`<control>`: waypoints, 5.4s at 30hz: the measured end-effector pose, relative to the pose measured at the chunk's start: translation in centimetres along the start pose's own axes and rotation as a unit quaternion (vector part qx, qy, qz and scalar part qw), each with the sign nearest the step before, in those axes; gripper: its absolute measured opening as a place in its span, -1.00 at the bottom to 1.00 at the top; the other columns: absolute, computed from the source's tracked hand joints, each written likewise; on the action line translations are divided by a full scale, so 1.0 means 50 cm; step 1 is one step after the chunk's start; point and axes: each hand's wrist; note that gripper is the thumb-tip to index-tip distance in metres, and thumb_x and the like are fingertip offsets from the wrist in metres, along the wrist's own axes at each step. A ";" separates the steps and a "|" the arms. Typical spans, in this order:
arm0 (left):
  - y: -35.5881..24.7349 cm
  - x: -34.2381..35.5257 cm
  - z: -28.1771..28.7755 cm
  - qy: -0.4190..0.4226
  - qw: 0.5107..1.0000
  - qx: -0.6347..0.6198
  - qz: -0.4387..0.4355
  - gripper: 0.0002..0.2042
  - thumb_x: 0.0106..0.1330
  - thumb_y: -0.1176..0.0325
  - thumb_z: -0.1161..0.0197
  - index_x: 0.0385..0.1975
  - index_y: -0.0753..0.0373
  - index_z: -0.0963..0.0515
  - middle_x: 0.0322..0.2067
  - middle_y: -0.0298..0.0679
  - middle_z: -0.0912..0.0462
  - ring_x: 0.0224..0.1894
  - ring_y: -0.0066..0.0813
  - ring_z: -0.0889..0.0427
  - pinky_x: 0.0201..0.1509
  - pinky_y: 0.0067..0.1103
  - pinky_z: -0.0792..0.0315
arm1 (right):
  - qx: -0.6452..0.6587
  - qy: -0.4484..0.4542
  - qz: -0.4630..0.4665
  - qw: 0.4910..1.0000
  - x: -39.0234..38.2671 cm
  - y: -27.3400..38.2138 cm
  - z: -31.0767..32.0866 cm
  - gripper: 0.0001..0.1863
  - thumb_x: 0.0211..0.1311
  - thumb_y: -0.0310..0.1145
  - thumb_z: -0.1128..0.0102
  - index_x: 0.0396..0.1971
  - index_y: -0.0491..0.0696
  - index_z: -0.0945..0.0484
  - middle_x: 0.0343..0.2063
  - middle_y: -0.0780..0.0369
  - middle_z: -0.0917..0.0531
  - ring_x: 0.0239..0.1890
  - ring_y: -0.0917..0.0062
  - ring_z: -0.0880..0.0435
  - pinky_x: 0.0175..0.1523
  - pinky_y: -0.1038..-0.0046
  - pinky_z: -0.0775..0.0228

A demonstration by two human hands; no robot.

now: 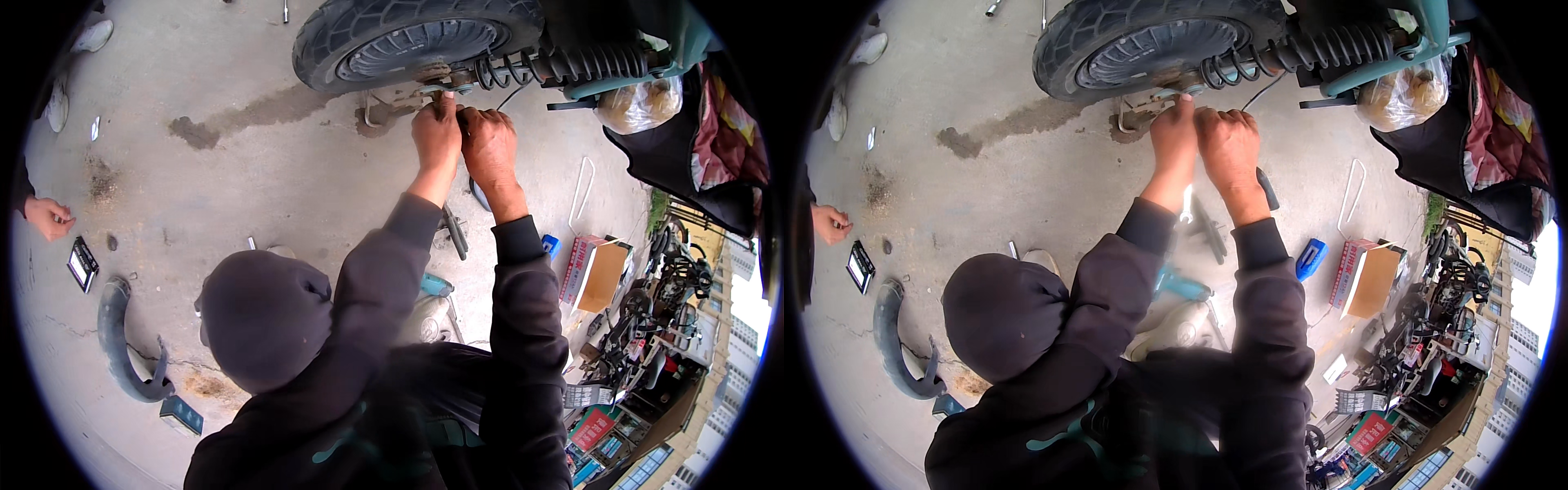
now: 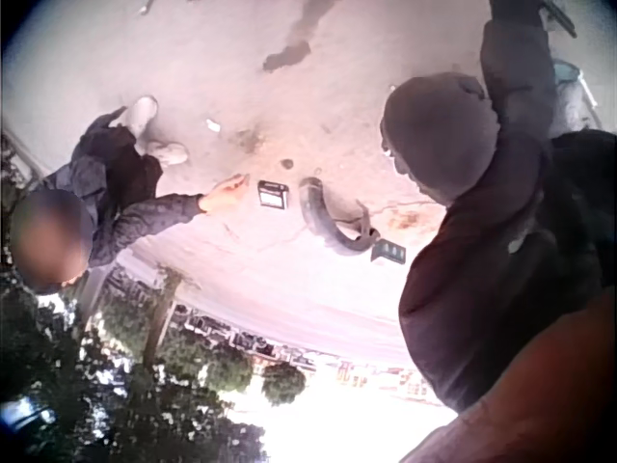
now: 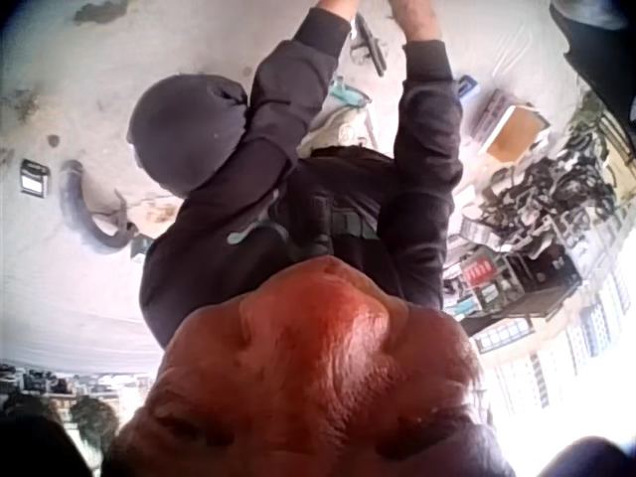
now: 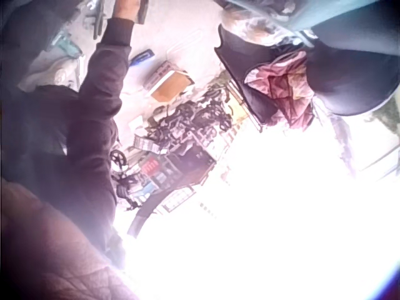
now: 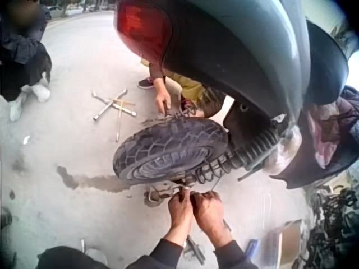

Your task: The person installs a rear wheel onto a light blue scooter. They place the wheel on the axle, insert a metal washer and a cotter pin, and then use a wrench to tighten the axle nut. The person also adjusts the brake cable and checks the wheel's alignment.

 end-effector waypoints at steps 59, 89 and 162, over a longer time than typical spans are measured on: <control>0.090 0.041 0.023 0.284 0.813 -0.498 0.105 -0.53 0.45 -0.06 -0.22 0.08 0.22 -0.45 0.04 -0.11 -0.62 0.17 -0.33 -0.52 0.22 -0.41 -0.36 | 0.087 0.090 -0.059 0.990 -0.011 -0.001 0.043 -0.74 0.29 -0.25 -0.25 -0.10 -0.03 -0.66 -0.27 0.17 -0.73 -0.10 0.19 -0.65 -0.02 0.17 -0.52; 0.002 -0.016 0.010 0.039 0.963 -0.252 0.084 -0.60 0.41 0.06 -0.35 -0.18 0.38 -0.58 -0.28 -0.22 -0.68 -0.24 -0.48 -0.64 -0.10 -0.52 -0.55 | 0.001 0.074 -0.021 0.997 -0.011 -0.005 0.037 -0.81 0.30 -0.23 -0.19 -0.29 0.00 -0.70 -0.38 0.19 -0.73 -0.20 0.27 -0.69 -0.10 0.26 -0.56; 0.190 -0.027 0.076 0.367 0.897 0.124 -0.213 -0.62 0.61 0.27 0.11 0.35 0.18 -0.26 0.23 -0.28 -0.46 0.28 -0.47 -0.44 0.34 -0.49 -0.34 | 0.046 -0.110 -0.132 0.984 -0.003 0.064 -0.077 -0.67 0.35 -0.20 -0.21 -0.41 -0.20 -0.63 -0.38 -0.04 -0.72 0.03 0.06 -0.64 0.20 0.08 -0.35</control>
Point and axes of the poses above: each hand's wrist, its own x-axis towards the middle knuckle, its own z-axis out of the back of the hand, y = z × x
